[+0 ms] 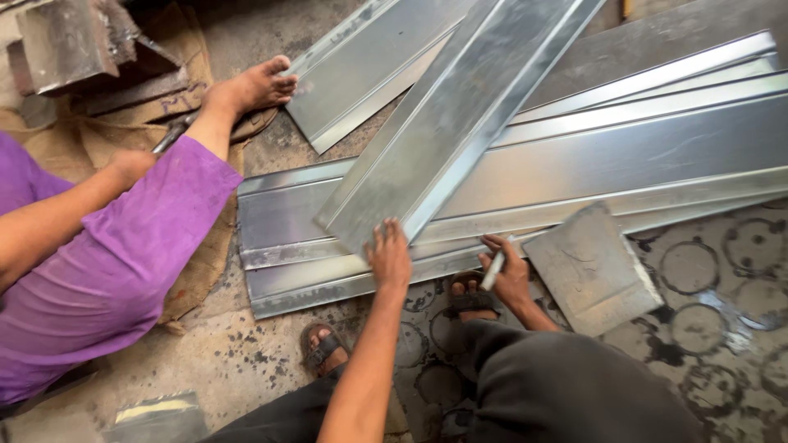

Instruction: The person sits on the floor and uses a marker to draw lines and symbols on several metal sheets. They repeatedly position a smaller metal template on top of the larger sheets to trace outlines and mark specific points. The person handles the sheets one by one, moving them aside after marking.

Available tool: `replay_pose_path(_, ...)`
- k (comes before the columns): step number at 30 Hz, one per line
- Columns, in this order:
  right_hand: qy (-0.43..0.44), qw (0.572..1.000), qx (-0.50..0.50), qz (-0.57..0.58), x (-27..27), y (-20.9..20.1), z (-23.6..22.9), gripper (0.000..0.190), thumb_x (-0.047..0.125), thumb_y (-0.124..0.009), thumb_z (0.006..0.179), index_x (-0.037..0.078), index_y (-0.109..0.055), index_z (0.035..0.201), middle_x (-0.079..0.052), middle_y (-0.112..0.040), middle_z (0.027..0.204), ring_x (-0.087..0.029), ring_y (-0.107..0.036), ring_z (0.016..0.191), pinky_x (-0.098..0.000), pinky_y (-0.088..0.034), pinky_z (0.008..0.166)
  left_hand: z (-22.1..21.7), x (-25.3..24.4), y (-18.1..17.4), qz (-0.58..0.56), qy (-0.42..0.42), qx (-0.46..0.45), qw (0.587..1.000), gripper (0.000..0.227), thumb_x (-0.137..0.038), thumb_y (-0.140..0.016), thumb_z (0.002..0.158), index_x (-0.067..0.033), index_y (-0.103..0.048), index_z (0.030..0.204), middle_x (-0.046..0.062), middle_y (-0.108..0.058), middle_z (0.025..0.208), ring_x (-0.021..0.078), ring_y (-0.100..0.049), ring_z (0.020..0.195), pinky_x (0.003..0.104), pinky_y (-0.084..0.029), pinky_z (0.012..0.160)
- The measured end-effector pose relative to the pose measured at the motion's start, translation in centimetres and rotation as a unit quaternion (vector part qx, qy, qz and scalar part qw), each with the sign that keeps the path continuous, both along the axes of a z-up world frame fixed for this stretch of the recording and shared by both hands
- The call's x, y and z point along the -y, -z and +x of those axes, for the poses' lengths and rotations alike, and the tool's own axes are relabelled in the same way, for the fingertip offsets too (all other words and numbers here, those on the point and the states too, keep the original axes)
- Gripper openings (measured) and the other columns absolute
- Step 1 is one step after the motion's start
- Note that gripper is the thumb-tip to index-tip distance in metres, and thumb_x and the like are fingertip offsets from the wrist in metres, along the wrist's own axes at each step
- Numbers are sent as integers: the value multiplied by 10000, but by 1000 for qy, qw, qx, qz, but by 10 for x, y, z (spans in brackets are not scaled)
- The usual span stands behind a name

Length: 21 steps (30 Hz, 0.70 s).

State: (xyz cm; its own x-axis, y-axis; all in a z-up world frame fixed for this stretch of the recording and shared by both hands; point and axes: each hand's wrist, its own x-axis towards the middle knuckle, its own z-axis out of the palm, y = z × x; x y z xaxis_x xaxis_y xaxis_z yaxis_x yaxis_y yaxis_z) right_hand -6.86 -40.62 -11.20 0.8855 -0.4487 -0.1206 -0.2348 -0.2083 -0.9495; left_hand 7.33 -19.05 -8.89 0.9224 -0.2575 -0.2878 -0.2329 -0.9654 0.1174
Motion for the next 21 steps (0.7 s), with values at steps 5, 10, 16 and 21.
replay_pose_path(5, -9, 1000, -6, -13, 2, 4, -6, 422, 113, -722, 953, 54, -600, 1354, -130, -730, 1298, -189, -708, 983, -329, -569, 842, 60, 25, 41, 3, 69, 118, 991, 524, -158, -510, 984, -76, -459, 1499, 86, -446, 1586, 311, -424, 1451, 644, -385, 1103)
replay_pose_path(10, -24, 998, -30, -46, 6, -10, -4, 386, 111, -710, 964, 31, -590, 1323, -139, -720, 1298, -197, -726, 972, -329, -578, 819, 156, 52, 34, 23, 97, 169, 981, 540, -159, -546, 983, -128, -434, 1511, 51, -438, 1602, 291, -487, 1420, 648, -434, 1075)
replay_pose_path(16, -28, 996, -17, -81, 15, -18, 4, 389, 96, -720, 960, 15, -588, 1317, -171, -709, 1304, -215, -733, 1025, -337, -589, 846, 213, 60, 21, 91, 95, 110, 985, 618, -157, -547, 1007, -151, -334, 1587, -2, -326, 1665, 319, -483, 1428, 564, -551, 899)
replay_pose_path(21, -36, 996, 2, -87, 15, -19, 8, 368, 87, -715, 967, 24, -595, 1309, -166, -721, 1286, -216, -741, 1034, -334, -593, 852, 215, 53, 39, 107, 113, 107, 982, 616, -189, -508, 1023, -197, -290, 1599, -38, -294, 1671, 291, -461, 1439, 592, -542, 903)
